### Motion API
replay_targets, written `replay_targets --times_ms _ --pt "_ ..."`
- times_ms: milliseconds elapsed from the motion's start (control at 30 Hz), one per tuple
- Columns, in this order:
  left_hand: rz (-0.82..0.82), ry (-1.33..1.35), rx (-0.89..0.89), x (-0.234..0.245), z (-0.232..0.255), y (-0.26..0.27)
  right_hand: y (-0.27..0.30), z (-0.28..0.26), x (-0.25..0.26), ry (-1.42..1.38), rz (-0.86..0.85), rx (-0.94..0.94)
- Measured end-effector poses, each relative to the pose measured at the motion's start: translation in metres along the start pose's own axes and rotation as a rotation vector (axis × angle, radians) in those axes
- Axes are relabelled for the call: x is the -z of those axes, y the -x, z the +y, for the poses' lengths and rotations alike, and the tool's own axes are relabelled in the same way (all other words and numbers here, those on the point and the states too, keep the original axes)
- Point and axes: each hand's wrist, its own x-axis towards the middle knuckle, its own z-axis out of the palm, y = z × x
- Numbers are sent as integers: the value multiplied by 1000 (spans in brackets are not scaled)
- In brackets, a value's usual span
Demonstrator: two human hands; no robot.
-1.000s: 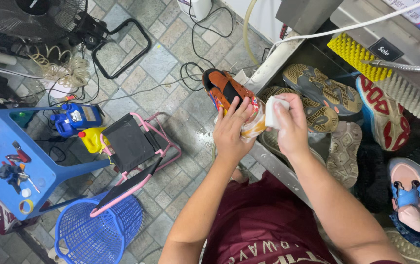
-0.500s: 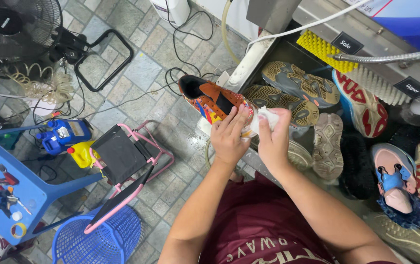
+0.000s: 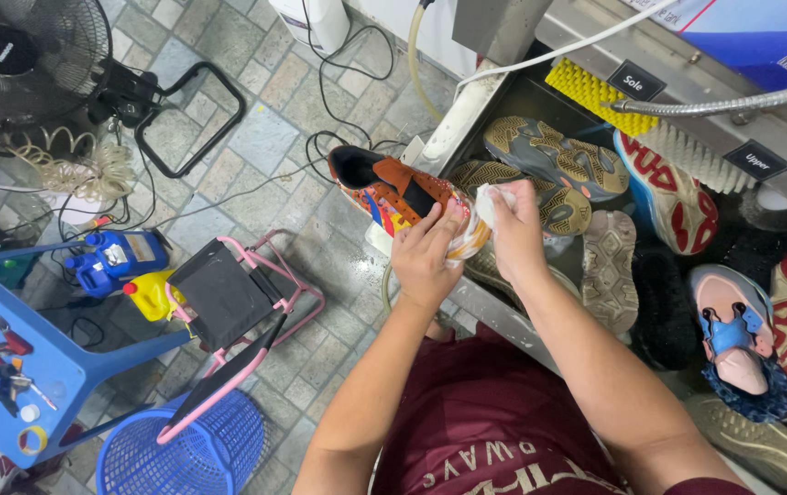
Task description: The person cleans a colorful sneaker and a pair of green sandals using a white sponge and a handheld spray bottle. They scrub the upper and sole of the sneaker, then move to the sandals, wiping the straps and soles before spraying them with liquid.
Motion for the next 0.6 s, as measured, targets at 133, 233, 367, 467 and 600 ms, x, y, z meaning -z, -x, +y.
replay_targets --times_ms 133,233,367,467,600 --pt "17 16 38 -5 -2 -3 45 -21 -12 452 29 427" --pt "24 31 64 -4 -2 4 51 -15 -11 426 16 400" --pt "52 40 54 -3 1 11 -6 7 -1 192 -18 -3" --pt "56 45 60 -2 3 15 -14 12 4 14 -38 -105" --pt "5 58 87 -4 0 14 31 -3 -1 35 -60 79"
